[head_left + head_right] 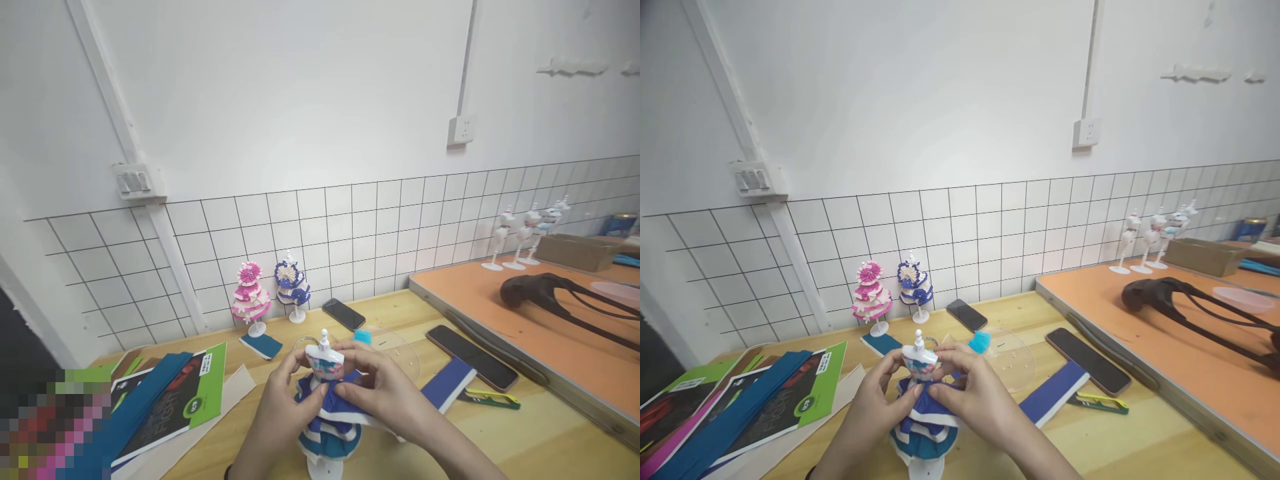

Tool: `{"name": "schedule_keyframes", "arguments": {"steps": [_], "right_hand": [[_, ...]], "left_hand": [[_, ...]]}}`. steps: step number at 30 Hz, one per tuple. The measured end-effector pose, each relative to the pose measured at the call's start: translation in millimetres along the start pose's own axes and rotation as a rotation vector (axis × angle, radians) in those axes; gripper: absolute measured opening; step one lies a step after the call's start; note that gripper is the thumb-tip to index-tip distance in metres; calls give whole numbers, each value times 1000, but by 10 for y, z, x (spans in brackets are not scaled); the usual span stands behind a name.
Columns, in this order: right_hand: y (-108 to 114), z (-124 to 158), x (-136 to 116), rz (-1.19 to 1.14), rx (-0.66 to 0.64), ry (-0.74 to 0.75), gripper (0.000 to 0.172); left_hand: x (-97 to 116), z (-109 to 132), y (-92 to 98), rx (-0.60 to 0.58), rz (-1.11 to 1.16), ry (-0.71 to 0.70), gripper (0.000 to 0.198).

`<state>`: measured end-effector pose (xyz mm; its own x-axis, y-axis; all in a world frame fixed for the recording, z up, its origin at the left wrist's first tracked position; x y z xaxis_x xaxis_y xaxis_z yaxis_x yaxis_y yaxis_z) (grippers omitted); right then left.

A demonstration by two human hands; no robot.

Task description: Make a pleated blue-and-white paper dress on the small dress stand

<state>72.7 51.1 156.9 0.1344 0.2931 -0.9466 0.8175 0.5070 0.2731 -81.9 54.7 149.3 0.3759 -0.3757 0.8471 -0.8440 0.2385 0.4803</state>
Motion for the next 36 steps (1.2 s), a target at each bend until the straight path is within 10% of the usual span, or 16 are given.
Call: {"name": "schedule_keyframes", "arguments": {"steps": [36], "right_hand": [[-58,44,-123,306,-86,58,12]], "left_hand": [[45,28,-6,-63,52,-31,30]]}}
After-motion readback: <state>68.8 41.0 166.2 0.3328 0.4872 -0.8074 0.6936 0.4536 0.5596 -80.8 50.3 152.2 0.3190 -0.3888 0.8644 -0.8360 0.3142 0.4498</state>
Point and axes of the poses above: each hand's wrist, its own z-axis away from the middle knuckle, its own y-axis out of the back of the hand, x = y × z, the point moved 5 cm from there along -z, towards the middle knuckle, and after that the axes turned 14 degrees about -x, right-handed, at the moved point
